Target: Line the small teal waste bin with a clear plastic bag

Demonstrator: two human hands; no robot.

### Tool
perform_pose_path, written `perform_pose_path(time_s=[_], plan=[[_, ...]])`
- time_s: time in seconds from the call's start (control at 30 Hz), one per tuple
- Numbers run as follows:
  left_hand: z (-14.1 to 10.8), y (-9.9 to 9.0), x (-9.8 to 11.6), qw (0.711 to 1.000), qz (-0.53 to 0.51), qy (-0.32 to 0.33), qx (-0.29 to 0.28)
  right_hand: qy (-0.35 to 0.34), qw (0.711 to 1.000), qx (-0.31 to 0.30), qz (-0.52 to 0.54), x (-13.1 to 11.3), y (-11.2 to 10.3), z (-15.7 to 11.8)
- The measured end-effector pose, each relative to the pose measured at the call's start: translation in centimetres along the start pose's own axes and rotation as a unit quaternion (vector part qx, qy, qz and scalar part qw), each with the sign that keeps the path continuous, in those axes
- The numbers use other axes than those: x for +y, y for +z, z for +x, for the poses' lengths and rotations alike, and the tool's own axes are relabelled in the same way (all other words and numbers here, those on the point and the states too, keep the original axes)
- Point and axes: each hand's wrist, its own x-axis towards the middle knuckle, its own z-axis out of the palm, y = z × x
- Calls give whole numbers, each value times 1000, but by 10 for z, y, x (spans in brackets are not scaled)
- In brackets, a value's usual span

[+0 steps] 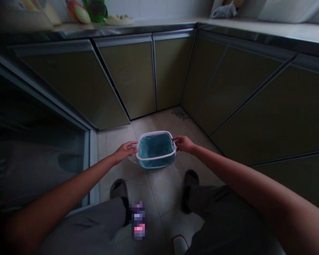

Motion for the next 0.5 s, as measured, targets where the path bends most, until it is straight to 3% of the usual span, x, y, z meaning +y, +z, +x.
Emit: perform_pose_path(time_s=[0.1, 0.2, 0.37, 0.43, 0.5], plan=[[-14, 9, -35, 989, 137, 47, -12, -27, 989, -44, -142, 19, 11, -8], [-19, 9, -53, 960, 268, 69, -34, -43, 968, -52, -243, 25, 15, -10], [-18, 2, -48, 937, 337, 89, 7, -71, 936, -10, -345, 17, 15, -2], [-18, 2, -42, 930, 355, 92, 3, -58, 929, 5, -367, 12, 17, -1], [-17, 2, -38, 924, 373, 84, -17, -95, 913, 16, -397, 8, 24, -1]])
